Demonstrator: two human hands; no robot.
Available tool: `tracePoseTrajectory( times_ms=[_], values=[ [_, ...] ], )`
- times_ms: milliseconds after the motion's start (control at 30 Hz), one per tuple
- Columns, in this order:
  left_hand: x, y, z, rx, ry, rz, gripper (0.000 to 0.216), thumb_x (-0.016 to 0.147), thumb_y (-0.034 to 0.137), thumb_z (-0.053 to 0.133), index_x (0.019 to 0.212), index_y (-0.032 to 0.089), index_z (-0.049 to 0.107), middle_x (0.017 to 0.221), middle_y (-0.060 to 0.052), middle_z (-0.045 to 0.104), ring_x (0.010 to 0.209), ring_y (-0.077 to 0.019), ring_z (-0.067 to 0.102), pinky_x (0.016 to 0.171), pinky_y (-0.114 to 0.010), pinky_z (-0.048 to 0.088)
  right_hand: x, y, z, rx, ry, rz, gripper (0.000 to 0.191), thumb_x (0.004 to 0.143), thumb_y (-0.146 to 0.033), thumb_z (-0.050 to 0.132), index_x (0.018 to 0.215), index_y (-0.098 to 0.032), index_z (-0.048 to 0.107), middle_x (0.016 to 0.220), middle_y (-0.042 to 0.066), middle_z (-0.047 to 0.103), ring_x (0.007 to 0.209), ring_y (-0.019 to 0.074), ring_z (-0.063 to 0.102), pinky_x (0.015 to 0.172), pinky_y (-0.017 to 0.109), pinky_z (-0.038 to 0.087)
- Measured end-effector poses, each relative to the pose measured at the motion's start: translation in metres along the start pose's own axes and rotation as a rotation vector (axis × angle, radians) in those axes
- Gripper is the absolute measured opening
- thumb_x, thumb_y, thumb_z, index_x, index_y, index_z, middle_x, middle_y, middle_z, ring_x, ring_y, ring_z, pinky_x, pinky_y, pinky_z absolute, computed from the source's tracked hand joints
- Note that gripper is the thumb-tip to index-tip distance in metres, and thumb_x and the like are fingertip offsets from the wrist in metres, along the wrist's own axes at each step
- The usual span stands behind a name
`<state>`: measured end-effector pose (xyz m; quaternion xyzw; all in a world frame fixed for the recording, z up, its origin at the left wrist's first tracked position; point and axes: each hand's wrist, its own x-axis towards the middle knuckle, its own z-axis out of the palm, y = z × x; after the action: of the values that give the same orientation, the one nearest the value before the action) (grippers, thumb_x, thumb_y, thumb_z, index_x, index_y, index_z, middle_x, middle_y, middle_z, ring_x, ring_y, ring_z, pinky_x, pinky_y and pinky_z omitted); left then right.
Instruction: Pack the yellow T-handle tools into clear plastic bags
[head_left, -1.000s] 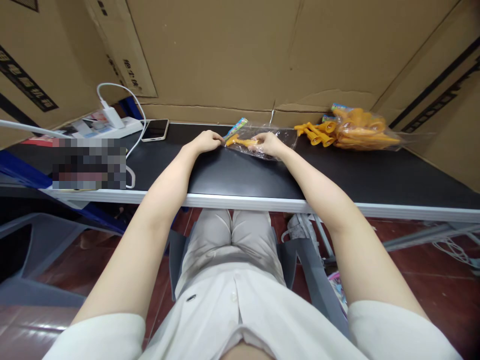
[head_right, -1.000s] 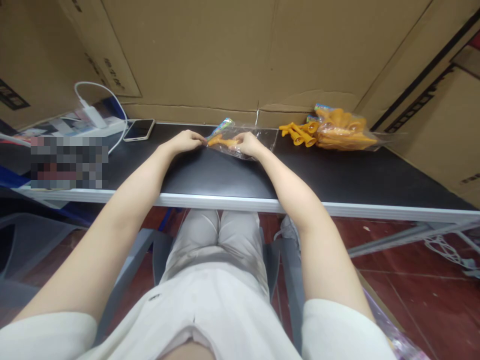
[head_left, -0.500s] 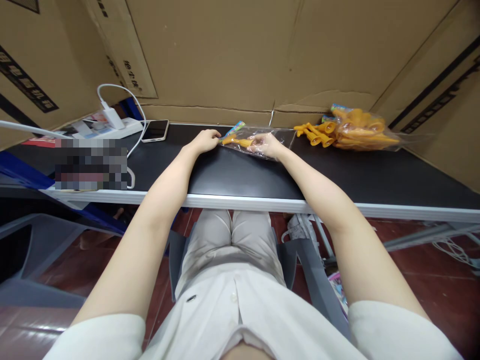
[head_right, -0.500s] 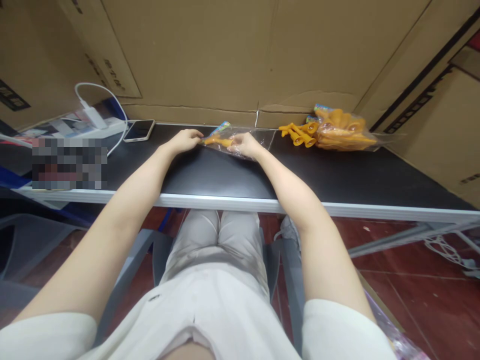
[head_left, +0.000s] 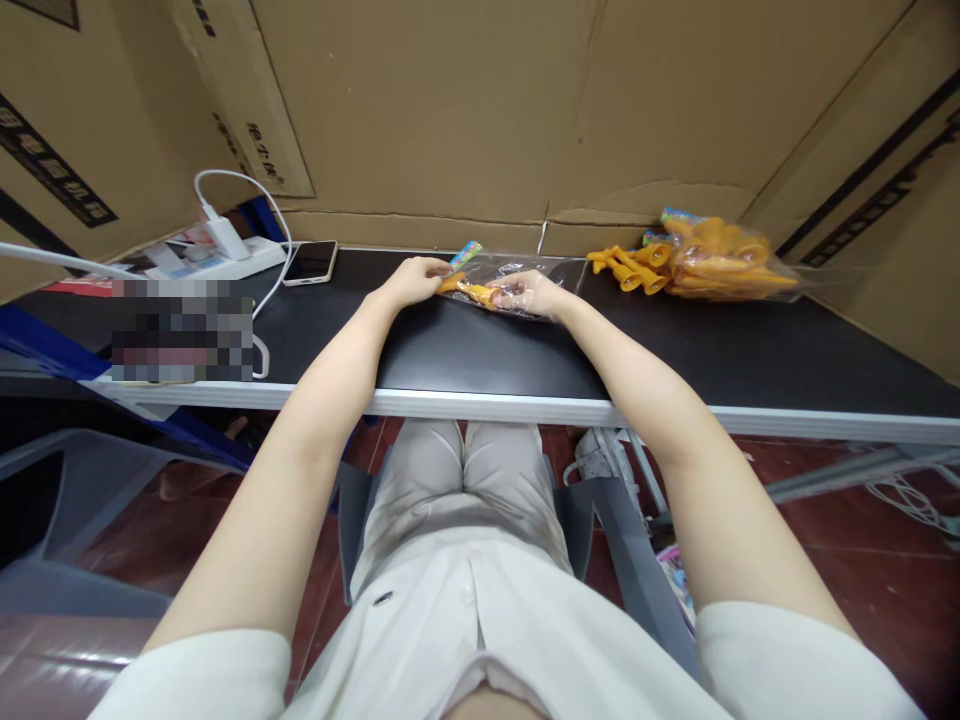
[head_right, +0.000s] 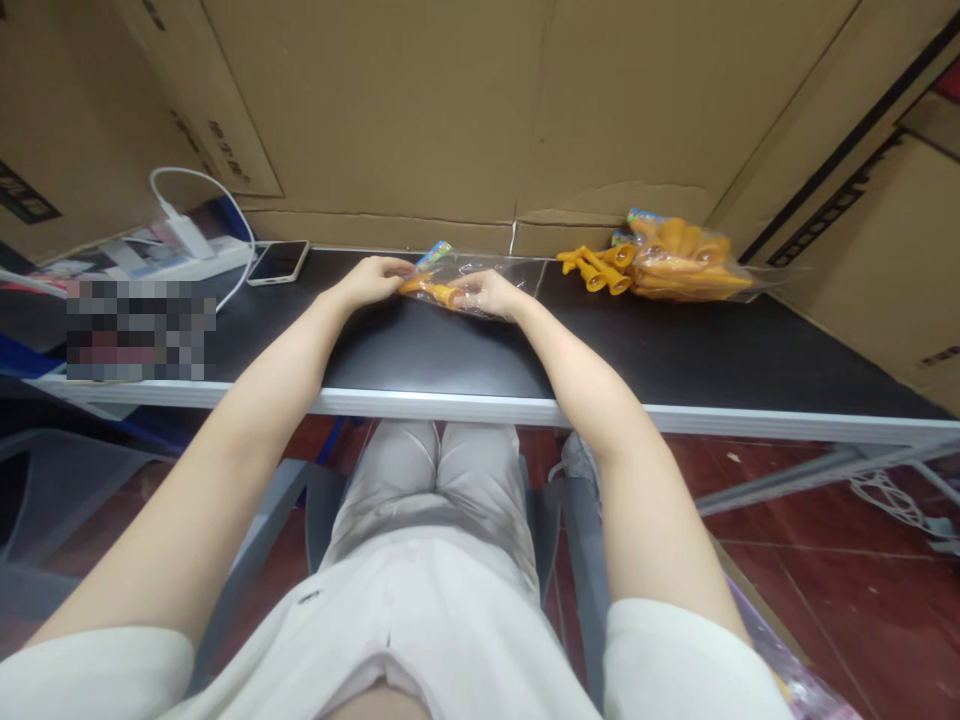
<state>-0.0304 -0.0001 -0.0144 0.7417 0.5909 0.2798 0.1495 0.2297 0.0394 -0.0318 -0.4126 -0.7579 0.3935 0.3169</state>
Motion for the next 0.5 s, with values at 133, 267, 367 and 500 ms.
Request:
tracePoseTrajectory(
  times_ms=[133, 267, 367, 500],
  values=[
    [0.0, 0.0, 0.001, -0.052, 0.002, -0.006, 0.05, 0.084, 0.02, 0.068, 0.131, 0.019, 0.086, 0.135, -0.006, 0.083, 0.13, -0.0295, 0.076, 0.116, -0.031, 0.055, -0.004, -0.007, -0.001, 0.012, -0.039, -0.005, 0.039, 0.062, -0.03, 0.097, 0.096, -0.015, 0.089, 0.099, 0.007, 0.084, 0.107, 0.0293, 0.078, 0.11, 0.043, 0.058],
    [0.002, -0.002, 0.002, -0.111, -0.022, 0.001, 0.055, 0.08, 0.018, 0.07, 0.134, 0.018, 0.084, 0.138, -0.006, 0.082, 0.133, -0.0309, 0.075, 0.118, -0.033, 0.055, -0.008, -0.013, 0.0, 0.058, -0.017, 0.035, 0.03, 0.059, -0.016, 0.097, 0.087, -0.015, 0.085, 0.094, 0.007, 0.084, 0.099, 0.0252, 0.079, 0.109, 0.043, 0.059],
    [0.005, -0.006, 0.004, -0.153, -0.054, 0.006, 0.058, 0.08, 0.018, 0.071, 0.136, 0.017, 0.082, 0.137, -0.007, 0.082, 0.133, -0.0307, 0.075, 0.117, -0.034, 0.056, -0.009, -0.016, -0.002, 0.029, 0.025, 0.041, 0.026, 0.061, -0.007, 0.093, 0.083, -0.017, 0.083, 0.095, 0.008, 0.085, 0.099, 0.0257, 0.08, 0.109, 0.043, 0.061],
    [0.008, -0.01, 0.004, -0.13, -0.072, -0.013, 0.05, 0.088, 0.023, 0.069, 0.135, 0.017, 0.083, 0.133, -0.007, 0.084, 0.13, -0.0288, 0.076, 0.115, -0.031, 0.056, -0.005, -0.014, -0.017, -0.158, 0.166, 0.037, 0.016, 0.075, -0.002, 0.079, 0.083, -0.016, 0.081, 0.098, 0.012, 0.084, 0.099, 0.0268, 0.08, 0.106, 0.044, 0.063]
  ],
)
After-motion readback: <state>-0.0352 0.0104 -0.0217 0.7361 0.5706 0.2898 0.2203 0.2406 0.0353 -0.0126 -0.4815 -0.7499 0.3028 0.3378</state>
